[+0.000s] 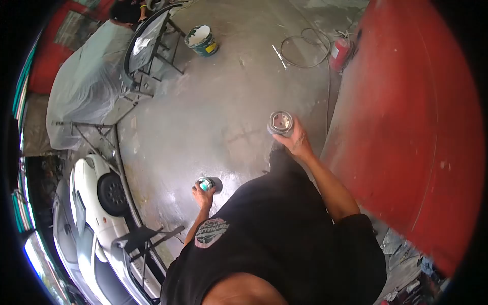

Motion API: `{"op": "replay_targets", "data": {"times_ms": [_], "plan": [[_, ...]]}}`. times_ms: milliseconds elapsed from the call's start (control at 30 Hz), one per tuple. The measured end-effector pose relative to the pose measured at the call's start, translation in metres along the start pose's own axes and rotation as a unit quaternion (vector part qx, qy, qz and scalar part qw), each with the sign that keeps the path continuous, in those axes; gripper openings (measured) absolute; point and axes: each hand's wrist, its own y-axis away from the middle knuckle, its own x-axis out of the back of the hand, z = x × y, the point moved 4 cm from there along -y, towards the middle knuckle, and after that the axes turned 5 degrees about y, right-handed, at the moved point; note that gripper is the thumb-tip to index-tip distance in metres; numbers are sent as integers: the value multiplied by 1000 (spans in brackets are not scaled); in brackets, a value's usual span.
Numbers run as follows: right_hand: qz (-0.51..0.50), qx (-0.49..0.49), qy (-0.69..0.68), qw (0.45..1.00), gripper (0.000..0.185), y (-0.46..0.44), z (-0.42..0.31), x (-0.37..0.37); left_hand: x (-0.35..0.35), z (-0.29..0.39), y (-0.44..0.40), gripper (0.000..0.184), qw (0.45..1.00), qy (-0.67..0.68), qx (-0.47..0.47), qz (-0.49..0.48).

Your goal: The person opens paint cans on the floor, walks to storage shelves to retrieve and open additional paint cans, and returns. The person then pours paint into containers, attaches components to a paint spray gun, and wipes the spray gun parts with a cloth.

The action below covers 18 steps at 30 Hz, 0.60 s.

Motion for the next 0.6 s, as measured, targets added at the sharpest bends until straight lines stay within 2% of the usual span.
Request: {"op": "replay_targets", "data": {"times_ms": [200, 367, 567, 600], "plan": [[-20, 10, 50, 999, 73, -173, 12, 7, -17, 84, -90, 88, 998, -21, 12, -61], [-19, 2, 52, 998, 77, -314, 39, -5, -60, 149, -194, 91, 993, -38, 26, -105], [-12, -25, 19, 999, 83, -499, 76, -30, -124, 256, -383, 91, 992, -12, 18, -121], [-11, -25, 24, 999, 83, -536, 72, -34, -142, 265, -421, 91, 996, -16, -1, -83]]}}
